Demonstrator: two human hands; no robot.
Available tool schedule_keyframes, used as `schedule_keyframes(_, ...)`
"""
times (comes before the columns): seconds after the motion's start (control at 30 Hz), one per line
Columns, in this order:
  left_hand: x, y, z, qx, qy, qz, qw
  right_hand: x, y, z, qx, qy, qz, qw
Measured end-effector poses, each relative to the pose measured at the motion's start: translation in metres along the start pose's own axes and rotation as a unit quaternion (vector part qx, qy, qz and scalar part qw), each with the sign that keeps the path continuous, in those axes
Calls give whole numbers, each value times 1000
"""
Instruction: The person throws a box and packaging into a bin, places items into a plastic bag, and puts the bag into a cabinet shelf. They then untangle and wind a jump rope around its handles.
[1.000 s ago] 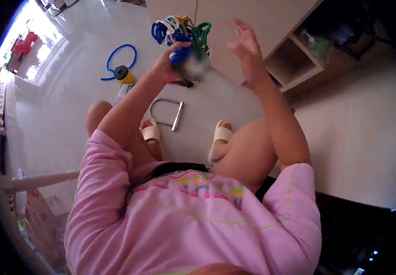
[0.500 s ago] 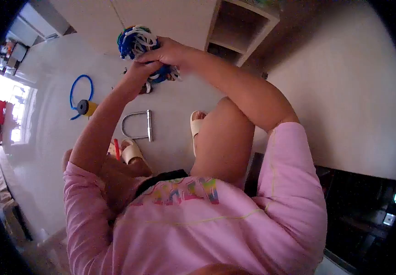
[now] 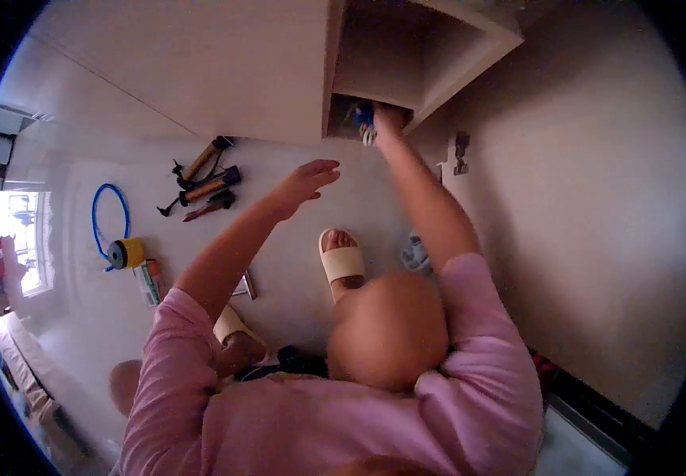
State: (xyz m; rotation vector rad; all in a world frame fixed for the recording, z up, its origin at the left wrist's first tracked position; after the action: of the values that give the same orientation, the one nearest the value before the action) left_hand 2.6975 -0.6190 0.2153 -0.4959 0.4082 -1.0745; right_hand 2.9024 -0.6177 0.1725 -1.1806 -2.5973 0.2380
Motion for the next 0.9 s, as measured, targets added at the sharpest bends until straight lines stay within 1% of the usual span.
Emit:
schedule_keyframes(0.1, 4, 20, -22, -9, -35, -21, 999, 5, 42, 12, -133, -150, 53, 978)
schedule_keyframes(0.2, 9, 26, -46, -31, -71, -30, 997, 9, 43, 22, -217, -212, 89, 949)
schedule_keyframes(0.27, 9, 28, -56, -38, -78, -29, 996, 10, 30, 29, -287, -269, 91, 915)
schedule_keyframes(0.3, 10, 26, -61, -39, -77, -27, 996, 9, 23, 32, -324, -316, 81, 888)
schedule_keyframes(0.33, 11, 25, -66, -40, -75, -24, 996, 12, 19, 34, -357, -400, 53, 843)
schedule_keyframes(0.4, 11, 19, -74, -36, -48, -17, 998, 16, 10, 44, -420, -546, 3, 725)
schedule_keyframes(0.47, 10, 8, -77, -46, -10, -16, 999, 22, 27, 50, -307, -425, -21, 851)
schedule_keyframes(0.5, 8, 2, -74, -54, 13, -16, 998, 25, 41, 52, -248, -357, -33, 900)
schedule_keyframes(0.53, 6, -4, -74, -61, 35, -15, 997, 20, 55, 53, -230, -429, -73, 870)
schedule_keyframes(0.6, -10, -19, -78, -6, 129, -34, 991, 0, 81, 47, -199, -562, -151, 789)
schedule_keyframes(0.63, -19, -32, -77, 22, 173, -42, 984, 4, 73, 38, -226, -553, -119, 793)
schedule_keyframes(0.7, -46, -74, -67, 3, 213, -43, 976, 8, 45, 18, -283, -530, -57, 797)
schedule_keyframes(0.73, -61, -102, -55, -7, 216, -37, 976, 8, 32, 12, -249, -582, -101, 768)
schedule_keyframes(0.77, -76, -130, -51, -17, 218, -31, 975, 2, 15, 12, -218, -574, -143, 776)
schedule_keyframes(0.8, -99, -156, -64, -4, 193, -26, 981, -5, -1, 12, -184, -564, -184, 783)
schedule_keyframes(0.83, -120, -188, -57, 64, 312, -5, 948, -15, -19, 16, -149, -494, -224, 827)
schedule_keyframes(0.87, -138, -223, -55, 29, 323, 13, 946, -16, -45, 10, -100, -511, -297, 801)
schedule_keyframes(0.9, -150, -258, -51, -85, 240, 29, 966, -16, -72, 2, -48, -526, -365, 767)
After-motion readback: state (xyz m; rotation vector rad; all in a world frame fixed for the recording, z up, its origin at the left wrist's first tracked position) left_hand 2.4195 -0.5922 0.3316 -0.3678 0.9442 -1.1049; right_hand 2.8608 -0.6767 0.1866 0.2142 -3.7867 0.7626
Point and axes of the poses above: each hand's wrist, its own y-axis towards the middle knuckle, its own x-axis out of the palm, z = x × y, the point moved 2 cm from there along y, towards the middle knuckle, and after that the axes turned 10 degrees about y, right-handed, at the moved point
